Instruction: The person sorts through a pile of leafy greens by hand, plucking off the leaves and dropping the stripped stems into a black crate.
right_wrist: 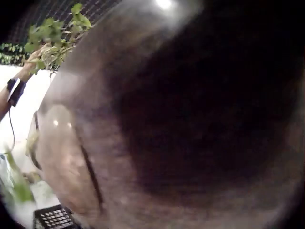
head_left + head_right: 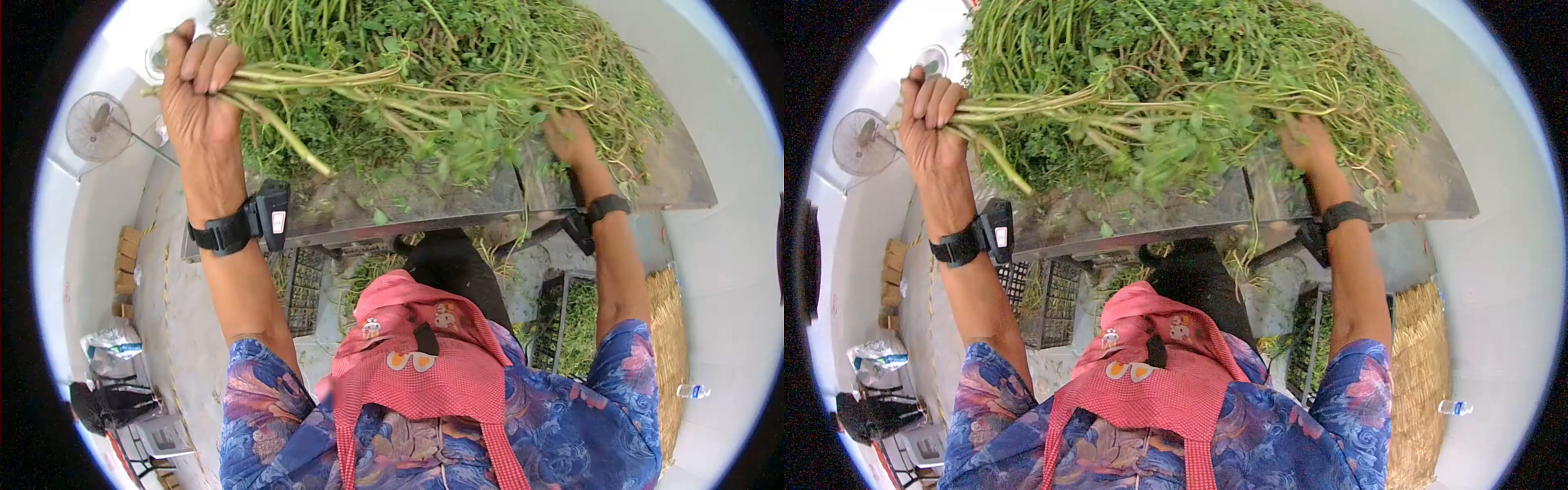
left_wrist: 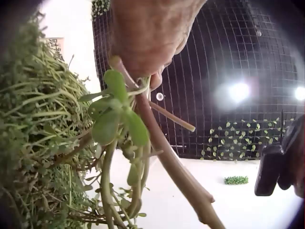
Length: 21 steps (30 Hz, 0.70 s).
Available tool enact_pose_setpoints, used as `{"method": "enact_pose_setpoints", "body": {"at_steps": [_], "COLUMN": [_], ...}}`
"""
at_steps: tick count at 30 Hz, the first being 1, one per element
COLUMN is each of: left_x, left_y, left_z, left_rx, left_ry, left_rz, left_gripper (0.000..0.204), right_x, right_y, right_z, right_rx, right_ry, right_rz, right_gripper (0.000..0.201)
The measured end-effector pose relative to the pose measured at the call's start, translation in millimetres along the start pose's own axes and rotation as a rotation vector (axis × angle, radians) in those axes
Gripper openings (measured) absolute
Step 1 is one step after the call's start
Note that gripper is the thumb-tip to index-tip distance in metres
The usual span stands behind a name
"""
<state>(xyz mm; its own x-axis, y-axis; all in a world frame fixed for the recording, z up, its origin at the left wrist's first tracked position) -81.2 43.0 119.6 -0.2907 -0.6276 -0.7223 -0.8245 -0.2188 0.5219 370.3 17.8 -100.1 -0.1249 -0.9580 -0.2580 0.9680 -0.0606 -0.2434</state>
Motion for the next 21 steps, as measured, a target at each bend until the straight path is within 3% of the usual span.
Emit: {"method": "enact_pose_setpoints", "body": {"at_steps": [2, 5, 6, 8, 14, 15, 17, 19, 21], "left_x": [17, 39, 46, 58, 90, 94, 105, 119, 134], "left_y": [14, 32, 33, 29, 25, 26, 27, 26, 20], "left_z": [2, 19, 27, 42, 61, 59, 55, 53, 47], "left_rx": [0.045, 0.125, 0.135, 0.173, 0.208, 0.192, 0.186, 0.172, 0.177], "left_ry": [0.066, 0.17, 0.198, 0.294, 0.41, 0.413, 0.428, 0.425, 0.439], "left_rz": [-0.029, -0.089, -0.095, -0.083, -0.017, -0.002, 0.028, 0.048, 0.105], "left_gripper": [0.017, 0.018, 0.018, 0.018, 0.02, 0.02, 0.019, 0.018, 0.015], "right_x": [-18, -14, -12, 0, 30, 40, 56, 64, 82], "right_y": [25, 11, 11, 16, -1, -8, -23, -34, -83], "right_z": [-1, 28, 32, 42, 73, 78, 87, 81, 91], "right_rx": [-0.064, -0.117, -0.116, -0.378, -0.335, -0.336, -0.173, -0.23, -0.487], "right_ry": [-0.109, -0.212, -0.219, -0.119, -0.24, -0.252, -0.073, -0.056, -0.275], "right_rz": [-0.107, -0.058, -0.053, 0.007, 0.11, 0.088, 0.1, 0.257, 0.361], "right_gripper": [0.044, 0.046, 0.046, 0.05, 0.043, 0.043, 0.035, 0.028, 0.023]}}
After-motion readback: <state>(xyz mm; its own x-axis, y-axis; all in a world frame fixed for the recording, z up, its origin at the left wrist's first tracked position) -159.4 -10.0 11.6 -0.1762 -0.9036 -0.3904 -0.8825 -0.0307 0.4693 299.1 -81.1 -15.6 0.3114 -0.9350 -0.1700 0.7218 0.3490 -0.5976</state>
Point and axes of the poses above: each hand's wrist, its own x-axis away from the middle knuckle, its own z-axis out of the back of the hand, y = z × x, the point moved 2 cm from there along -x, towards the middle knuckle, and after that the axes turned 14 degrees about -x, right-handed, at the moved point
